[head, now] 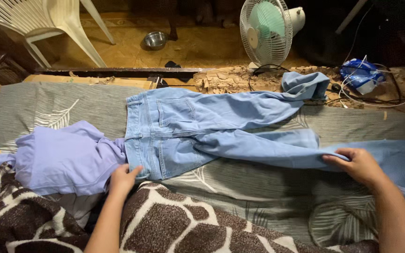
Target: The person irons a pair of light blue jeans laid out on a patterned bedspread. They use a blue and white iron to smooth the front and back of the jeans, adjusting the garment as needed.
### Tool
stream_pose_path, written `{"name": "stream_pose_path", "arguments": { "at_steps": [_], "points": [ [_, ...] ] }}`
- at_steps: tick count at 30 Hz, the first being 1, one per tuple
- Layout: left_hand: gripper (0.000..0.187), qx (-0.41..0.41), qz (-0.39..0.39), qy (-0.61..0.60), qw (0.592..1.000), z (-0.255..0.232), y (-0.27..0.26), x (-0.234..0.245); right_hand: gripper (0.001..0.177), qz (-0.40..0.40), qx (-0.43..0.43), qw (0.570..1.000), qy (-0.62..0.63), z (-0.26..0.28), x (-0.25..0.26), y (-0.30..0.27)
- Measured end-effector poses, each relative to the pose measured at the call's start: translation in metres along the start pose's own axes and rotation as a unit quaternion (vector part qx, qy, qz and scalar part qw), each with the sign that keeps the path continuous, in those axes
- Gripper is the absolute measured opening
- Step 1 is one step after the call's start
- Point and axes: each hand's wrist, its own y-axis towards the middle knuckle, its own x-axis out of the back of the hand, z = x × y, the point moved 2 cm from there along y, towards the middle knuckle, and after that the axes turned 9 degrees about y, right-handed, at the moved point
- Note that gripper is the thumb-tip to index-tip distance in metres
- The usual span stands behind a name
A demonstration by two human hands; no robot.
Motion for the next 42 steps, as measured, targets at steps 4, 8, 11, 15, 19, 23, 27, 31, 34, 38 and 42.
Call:
{"name": "stream_pose_path", "arguments": {
  "at_steps": [4,8,11,15,19,23,27,31,34,38,42],
  "points": [
    [0.04,-0.027,-0.09,-0.077,0.993,0.006,0.003,0.048,0.067,-0.052,-0.128,0.99,-0.003,0.022,0.04,-0.016],
    [0.044,-0.035,-0.182,0.039,0.982,-0.002,-0.006,0.113,0.084,-0.177,-0.037,0.973,-0.146,0.037,0.064,-0.029],
    [0.041,-0.013,-0.181,0.134,0.974,-0.026,-0.02,0.132,0.071,-0.186,-0.074,0.961,-0.192,0.041,0.048,-0.03],
    [0.06,-0.162,-0.196,0.299,0.92,-0.077,-0.045,0.128,0.071,-0.136,0.004,0.965,-0.223,0.042,0.012,-0.021],
    [0.052,-0.158,-0.1,0.282,0.941,-0.134,-0.065,0.098,0.084,-0.065,-0.026,0.956,-0.285,0.029,-0.014,-0.021],
    [0.066,-0.325,-0.002,0.151,0.933,-0.211,-0.103,0.031,0.082,-0.098,-0.008,0.964,-0.246,0.017,-0.017,-0.027],
    [0.086,-0.474,0.131,0.17,0.854,-0.276,-0.166,-0.058,0.07,-0.122,0.05,0.983,-0.125,0.031,-0.028,-0.039],
    [0.084,-0.565,0.14,0.186,0.791,-0.314,-0.209,-0.137,0.056,-0.122,0.122,0.983,-0.068,0.069,-0.037,-0.069],
    [0.085,-0.572,0.127,0.183,0.789,-0.327,-0.216,-0.184,0.049,-0.17,0.178,0.969,-0.005,0.099,-0.02,-0.1],
    [0.071,-0.649,-0.097,0.199,0.728,-0.35,-0.223,-0.226,0.035,-0.256,0.068,0.956,0.124,0.093,0.037,-0.157],
    [0.076,-0.697,0.021,0.196,0.689,-0.387,-0.23,-0.238,0.023,-0.476,0.001,0.829,0.295,0.043,0.079,-0.247]
  ]
}}
